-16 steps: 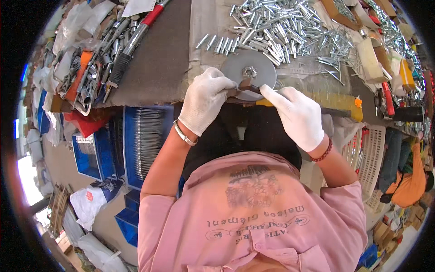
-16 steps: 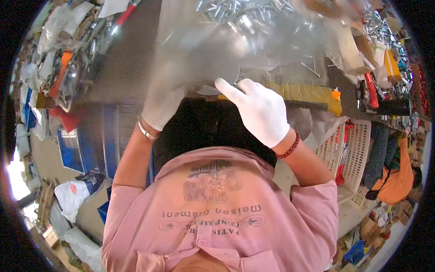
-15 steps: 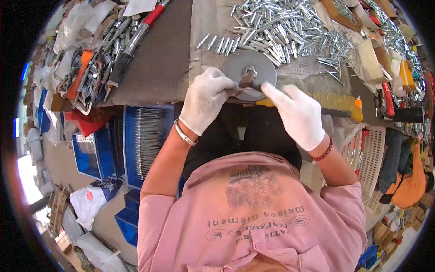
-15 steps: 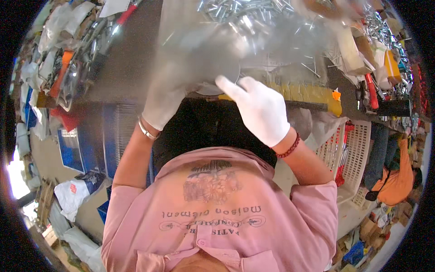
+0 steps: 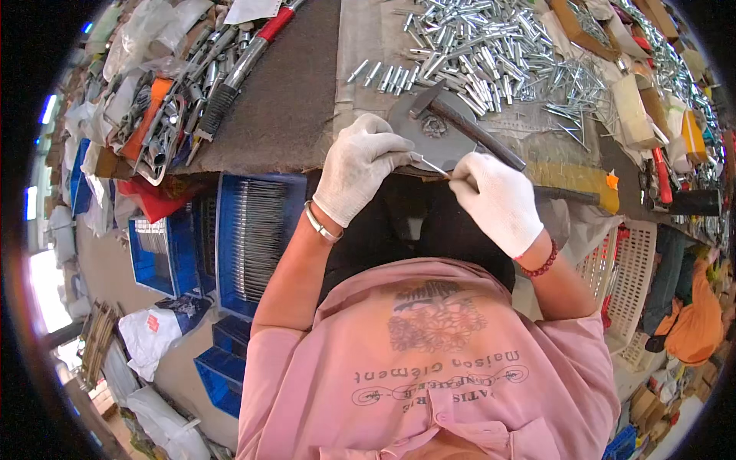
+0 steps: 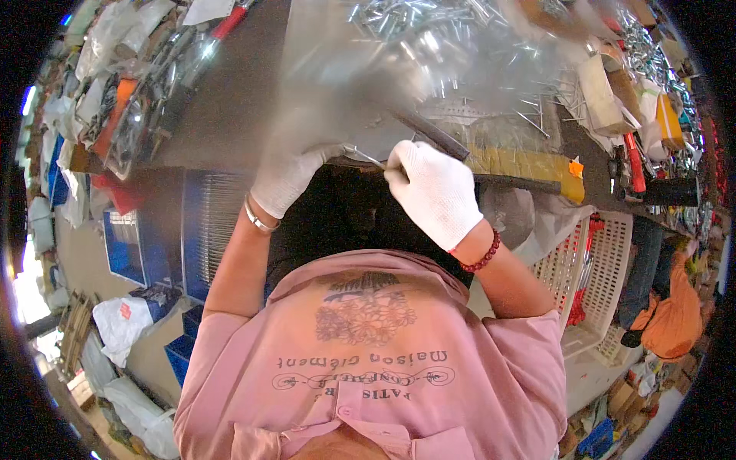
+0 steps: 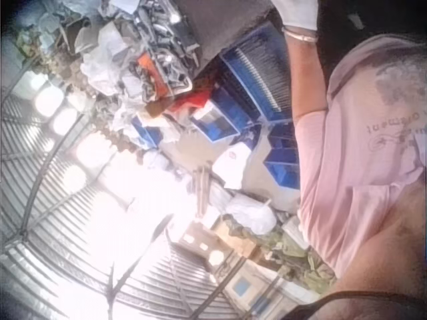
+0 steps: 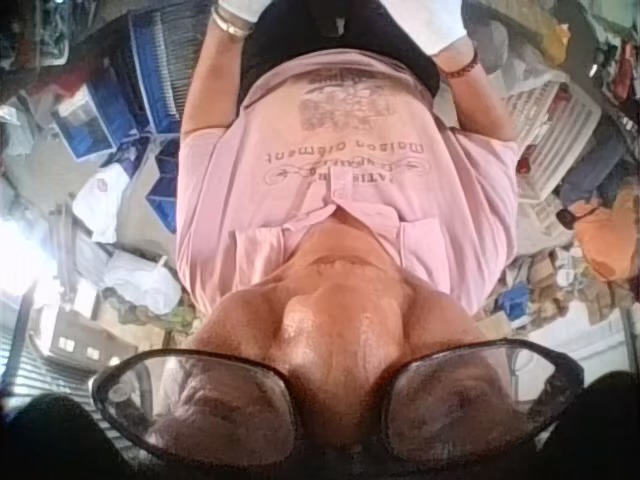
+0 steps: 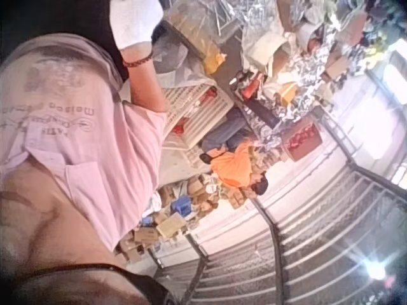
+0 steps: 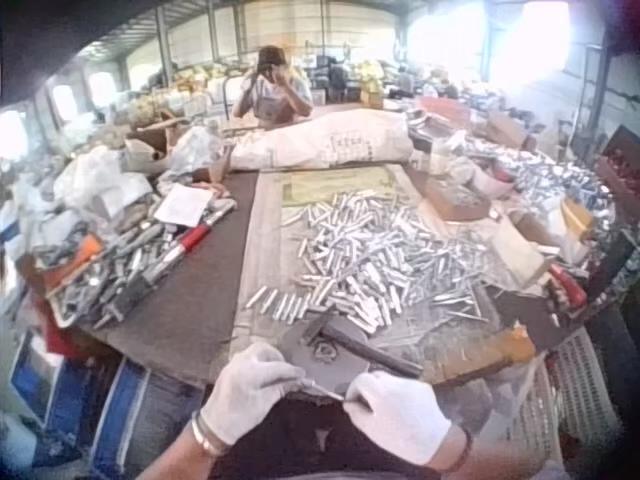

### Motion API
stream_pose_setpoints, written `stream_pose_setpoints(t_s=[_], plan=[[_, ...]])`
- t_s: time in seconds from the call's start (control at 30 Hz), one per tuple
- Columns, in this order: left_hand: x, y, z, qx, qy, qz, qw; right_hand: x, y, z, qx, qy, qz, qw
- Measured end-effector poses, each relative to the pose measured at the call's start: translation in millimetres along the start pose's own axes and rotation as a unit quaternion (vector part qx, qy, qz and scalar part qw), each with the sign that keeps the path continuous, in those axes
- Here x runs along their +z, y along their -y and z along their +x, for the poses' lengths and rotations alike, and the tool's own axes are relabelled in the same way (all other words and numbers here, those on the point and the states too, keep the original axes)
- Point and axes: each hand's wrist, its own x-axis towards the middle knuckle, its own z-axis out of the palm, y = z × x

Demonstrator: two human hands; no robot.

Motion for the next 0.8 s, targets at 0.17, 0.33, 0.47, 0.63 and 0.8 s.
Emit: stream_pose_setpoints(t_s=[0.17,0.33,0.47,0.63,0.8], plan=[[18.0,-26.9,-27.0,-0.100,-0.125,0.034,0.987,3.3,7.0,-4.9,0.144,0.200,0.354,0.902],[17.5,-52.6,-30.2,-0.381,-0.019,-0.189,0.905,-1.8,19.8,-6.1,0.233,0.245,0.445,0.829],[9.7,-46.8,-35.5,-0.393,-0.039,-0.241,0.886,11.3,30.4,-9.6,0.225,0.237,0.450,0.831],[-14.6,-58.4,-43.5,-0.400,-0.082,-0.263,0.874,26.7,53.0,-10.6,0.092,0.203,0.359,0.906],[-69.1,-47.3,-90.9,-0.365,-0.220,-0.261,0.866,22.2,45.6,2.2,0.020,0.104,0.376,0.921]])
